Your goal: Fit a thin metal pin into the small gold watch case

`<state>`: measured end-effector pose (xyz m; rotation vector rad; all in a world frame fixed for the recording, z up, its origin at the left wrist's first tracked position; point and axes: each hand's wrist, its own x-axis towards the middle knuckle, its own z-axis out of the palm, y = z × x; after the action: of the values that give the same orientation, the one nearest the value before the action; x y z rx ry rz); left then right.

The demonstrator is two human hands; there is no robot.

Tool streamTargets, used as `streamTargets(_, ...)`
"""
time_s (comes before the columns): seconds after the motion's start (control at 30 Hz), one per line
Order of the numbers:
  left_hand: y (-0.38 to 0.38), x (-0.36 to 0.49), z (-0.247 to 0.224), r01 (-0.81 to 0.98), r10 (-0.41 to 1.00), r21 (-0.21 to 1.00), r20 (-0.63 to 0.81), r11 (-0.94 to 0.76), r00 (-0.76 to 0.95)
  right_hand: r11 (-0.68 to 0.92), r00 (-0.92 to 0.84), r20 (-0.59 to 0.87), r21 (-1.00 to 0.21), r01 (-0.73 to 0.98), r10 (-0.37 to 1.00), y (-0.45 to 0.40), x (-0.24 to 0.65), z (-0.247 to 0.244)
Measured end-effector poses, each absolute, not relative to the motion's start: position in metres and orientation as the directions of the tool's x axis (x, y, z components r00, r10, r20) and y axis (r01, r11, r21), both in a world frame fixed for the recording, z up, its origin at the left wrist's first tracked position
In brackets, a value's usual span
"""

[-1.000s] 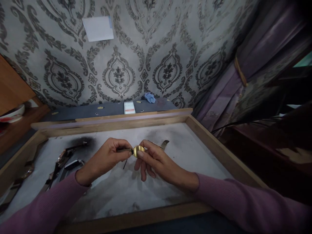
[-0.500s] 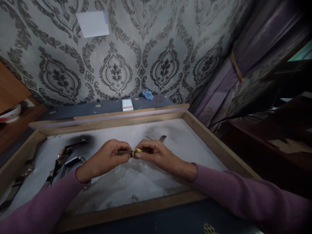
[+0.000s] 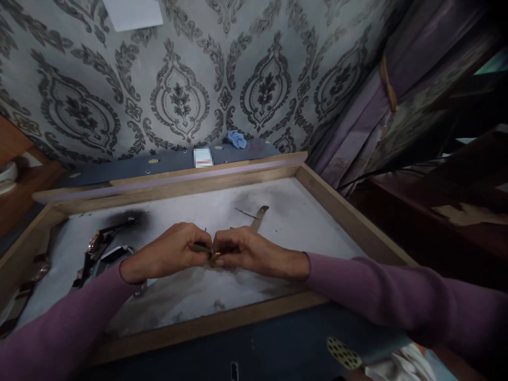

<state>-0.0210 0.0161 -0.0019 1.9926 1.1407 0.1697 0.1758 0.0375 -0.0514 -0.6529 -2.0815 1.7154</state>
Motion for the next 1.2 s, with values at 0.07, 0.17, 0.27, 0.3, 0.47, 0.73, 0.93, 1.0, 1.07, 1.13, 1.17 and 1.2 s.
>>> streamTargets(0.07,0.017,-0.021,-0.003,0.672,0.762,0.692,-0.276,-0.266,0.586,0.201,-0.834,-0.004,-0.97,0.137,0.552,0.038,0.175,-0.05)
streamTargets(0.17,0.017,-0.022,-0.004,0.67,0.755,0.692,-0.282,-0.267,0.592,0.292,-0.825,0.035,-0.943,0.159,0.564,0.039,0.175,-0.05)
streamTargets(0.27,0.018,-0.023,-0.006,0.658,0.75,0.712,-0.29,-0.247,0.595,0.293,-0.819,0.045,-0.944,0.153,0.572,0.041,0.176,-0.053)
streamTargets(0.3,0.018,-0.024,-0.006,0.655,0.749,0.719,-0.297,-0.233,0.592,0.279,-0.819,0.039,-0.949,0.149,0.573,0.041,0.176,-0.055)
streamTargets(0.47,0.018,-0.027,-0.009,0.6,0.743,0.787,-0.314,-0.145,0.591,0.151,-0.827,-0.015,-0.981,0.12,0.561,0.044,0.176,-0.06)
streamTargets(0.73,0.022,-0.031,-0.011,0.539,0.749,0.841,-0.326,-0.049,0.577,-0.084,-0.84,-0.091,-0.995,0.054,0.535,0.048,0.174,-0.057)
streamTargets(0.93,0.026,-0.037,-0.019,0.621,0.767,0.779,-0.343,-0.09,0.542,-0.145,-0.808,-0.183,-0.982,0.121,0.561,0.052,0.177,-0.055)
streamTargets(1.0,0.025,-0.038,-0.019,0.645,0.766,0.753,-0.334,-0.134,0.549,-0.153,-0.795,-0.208,-0.977,0.146,0.57,0.053,0.178,-0.053)
streamTargets(1.07,0.025,-0.038,-0.018,0.651,0.761,0.739,-0.318,-0.175,0.565,-0.165,-0.785,-0.22,-0.975,0.151,0.58,0.053,0.179,-0.05)
streamTargets(1.13,0.024,-0.037,-0.017,0.655,0.762,0.727,-0.301,-0.205,0.573,-0.168,-0.775,-0.222,-0.974,0.15,0.591,0.054,0.18,-0.047)
streamTargets(1.17,0.024,-0.037,-0.017,0.66,0.765,0.719,-0.294,-0.218,0.573,-0.17,-0.771,-0.22,-0.975,0.147,0.597,0.055,0.181,-0.046)
streamTargets(1.2,0.024,-0.037,-0.017,0.669,0.771,0.706,-0.284,-0.234,0.57,-0.172,-0.769,-0.217,-0.975,0.141,0.601,0.056,0.182,-0.045)
